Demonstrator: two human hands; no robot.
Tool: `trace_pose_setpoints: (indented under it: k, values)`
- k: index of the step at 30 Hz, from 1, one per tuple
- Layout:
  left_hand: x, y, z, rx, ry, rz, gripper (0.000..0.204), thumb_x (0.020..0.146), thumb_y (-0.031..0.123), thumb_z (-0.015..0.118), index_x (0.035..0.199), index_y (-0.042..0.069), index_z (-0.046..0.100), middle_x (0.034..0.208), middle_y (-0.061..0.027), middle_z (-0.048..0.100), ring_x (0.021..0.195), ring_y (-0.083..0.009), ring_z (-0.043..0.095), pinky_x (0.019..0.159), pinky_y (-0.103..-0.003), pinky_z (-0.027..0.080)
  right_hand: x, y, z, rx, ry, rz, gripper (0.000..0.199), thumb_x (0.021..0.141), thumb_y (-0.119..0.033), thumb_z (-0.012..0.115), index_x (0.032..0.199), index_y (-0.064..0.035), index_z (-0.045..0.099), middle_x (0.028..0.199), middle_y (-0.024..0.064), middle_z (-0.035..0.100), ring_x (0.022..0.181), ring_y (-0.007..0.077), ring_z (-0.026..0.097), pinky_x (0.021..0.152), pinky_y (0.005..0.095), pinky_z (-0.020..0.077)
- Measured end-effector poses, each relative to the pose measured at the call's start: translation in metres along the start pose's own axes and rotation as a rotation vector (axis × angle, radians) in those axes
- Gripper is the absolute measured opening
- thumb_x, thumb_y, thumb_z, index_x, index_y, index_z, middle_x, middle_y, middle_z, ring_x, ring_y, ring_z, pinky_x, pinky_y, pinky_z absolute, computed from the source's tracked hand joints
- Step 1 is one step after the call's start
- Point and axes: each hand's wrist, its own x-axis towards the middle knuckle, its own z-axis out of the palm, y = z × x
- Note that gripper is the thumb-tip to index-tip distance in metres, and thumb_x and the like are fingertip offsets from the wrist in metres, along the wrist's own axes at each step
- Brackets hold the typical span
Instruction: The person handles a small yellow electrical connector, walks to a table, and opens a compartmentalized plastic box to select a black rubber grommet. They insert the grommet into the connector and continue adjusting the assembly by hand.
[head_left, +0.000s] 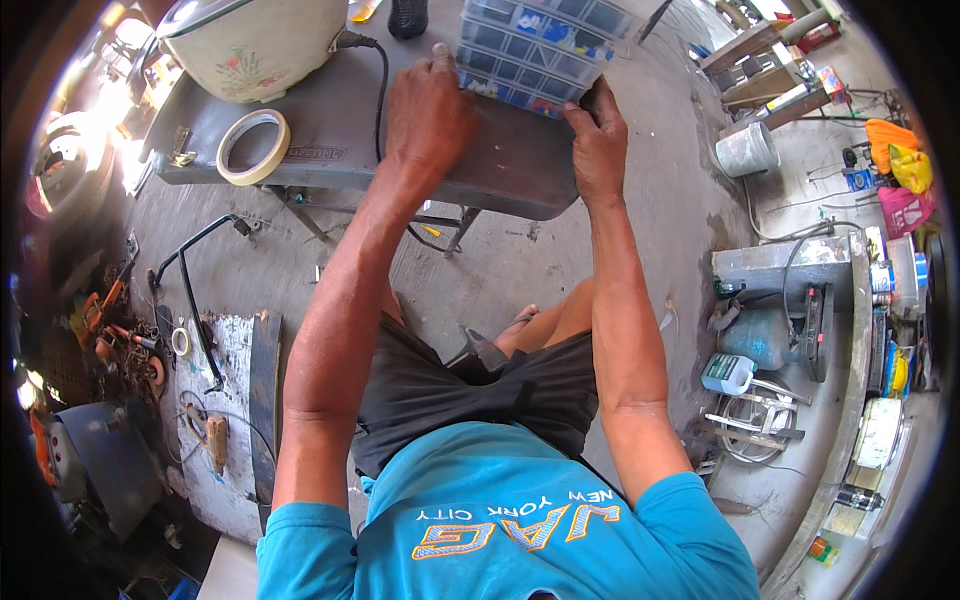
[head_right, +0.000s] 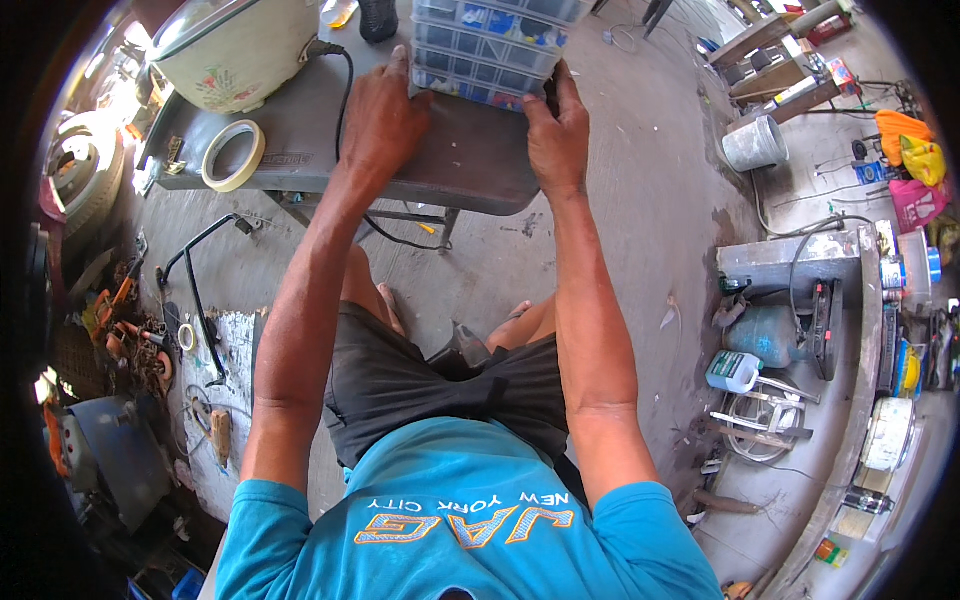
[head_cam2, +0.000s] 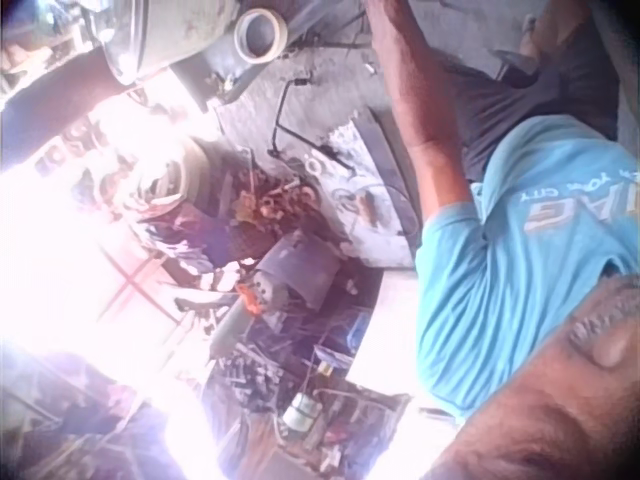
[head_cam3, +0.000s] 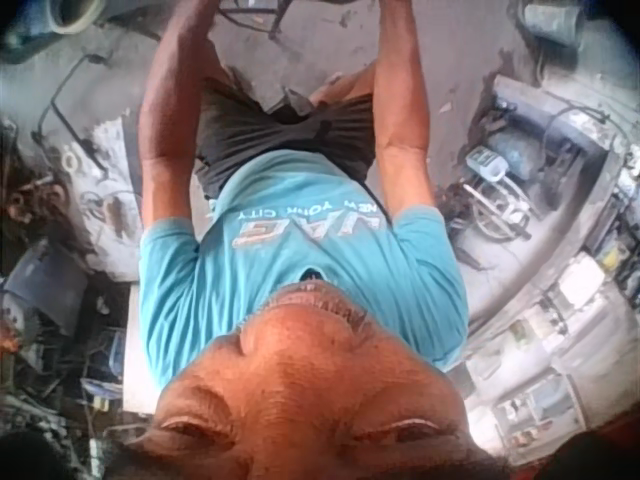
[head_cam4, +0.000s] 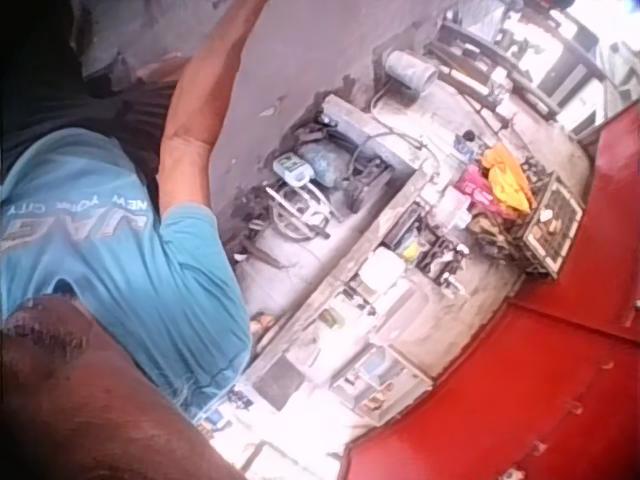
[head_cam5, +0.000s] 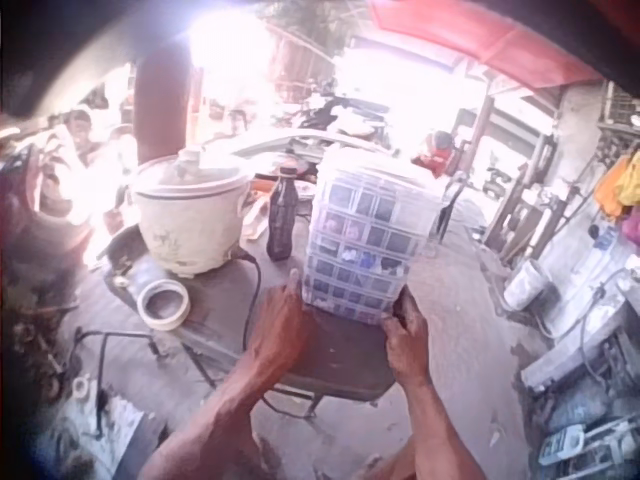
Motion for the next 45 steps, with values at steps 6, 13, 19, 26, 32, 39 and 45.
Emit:
trace_pose_setpoints:
  k: [6, 13, 19, 26, 32, 39, 45]
  values:
    - [0.001, 0.002, -0.002, 0.02, -0.042, -0.003, 0.061, 0.089, 0.021, 0.072, 0.143, -0.002, 0.055, 0.113, -0.0289, 0.069, 0.107, -0.0471, 0.065, 0.095, -0.053, 0.05, -0.001, 0.01, -0.002, -0.085, -0.013, -0.049, 0.061, 0.098, -0.006, 0.057, 0.155, 0.0059, 0.039, 0.149, 0.0241, 0.055, 0.139, 0.0305, 0.054, 0.116, 0.0351, 0.0393]
    - [0.004, -0.009, 0.003, -0.052, -0.037, -0.005, 0.054, 0.088, 0.019, 0.071, 0.138, 0.0, 0.06, 0.111, -0.0253, 0.069, 0.105, -0.0437, 0.066, 0.094, -0.051, 0.051, -0.001, 0.016, -0.002, -0.099, 0.005, -0.038, 0.061, 0.102, -0.012, 0.06, 0.156, 0.004, 0.038, 0.152, 0.0221, 0.052, 0.141, 0.0279, 0.051, 0.118, 0.0339, 0.0377]
    - [0.006, -0.012, 0.002, -0.178, -0.02, -0.006, 0.055, 0.089, 0.016, 0.069, 0.14, -0.002, 0.058, 0.115, -0.0234, 0.069, 0.105, -0.0412, 0.066, 0.095, -0.048, 0.051, -0.002, 0.013, -0.001, -0.099, 0.003, -0.039, 0.06, 0.105, -0.018, 0.06, 0.157, -0.0005, 0.038, 0.154, 0.0181, 0.051, 0.141, 0.0244, 0.051, 0.117, 0.0332, 0.038]
    - [0.004, -0.004, -0.002, -0.29, 0.052, 0.027, 0.056, 0.091, 0.015, 0.069, 0.142, -0.004, 0.056, 0.113, -0.0199, 0.068, 0.1, -0.0357, 0.066, 0.09, -0.042, 0.05, -0.004, 0.008, -0.001, -0.144, 0.089, -0.109, 0.056, 0.106, -0.028, 0.058, 0.157, -0.0097, 0.044, 0.149, 0.0157, 0.057, 0.132, 0.0273, 0.061, 0.11, 0.0377, 0.0483]
    - [0.002, -0.001, -0.005, -0.307, 0.067, 0.018, 0.054, 0.092, 0.017, 0.07, 0.141, -0.003, 0.057, 0.099, -0.015, 0.062, 0.09, -0.0307, 0.06, 0.083, -0.041, 0.049, -0.006, 0.012, -0.002, -0.183, 0.104, -0.143, 0.058, 0.106, -0.04, 0.057, 0.157, -0.0145, 0.045, 0.147, 0.0138, 0.06, 0.135, 0.0283, 0.058, 0.112, 0.037, 0.0472]
    - [0.001, -0.002, -0.004, -0.338, 0.088, 0.025, 0.053, 0.092, 0.016, 0.07, 0.14, -0.003, 0.058, 0.098, -0.0146, 0.061, 0.089, -0.0303, 0.061, 0.082, -0.04, 0.049, -0.005, 0.01, -0.001, -0.168, 0.115, -0.126, 0.058, 0.107, -0.043, 0.055, 0.157, -0.0159, 0.045, 0.148, 0.0124, 0.059, 0.138, 0.0282, 0.056, 0.114, 0.0385, 0.0454]
    - [0.001, -0.002, -0.004, -0.352, 0.102, 0.022, 0.054, 0.092, 0.017, 0.072, 0.142, 0.0, 0.058, 0.097, -0.0124, 0.061, 0.088, -0.0267, 0.059, 0.081, -0.038, 0.049, -0.005, 0.009, -0.001, -0.161, 0.104, -0.117, 0.058, 0.107, -0.042, 0.054, 0.158, -0.0145, 0.043, 0.149, 0.0129, 0.058, 0.14, 0.0282, 0.054, 0.115, 0.0372, 0.0436]
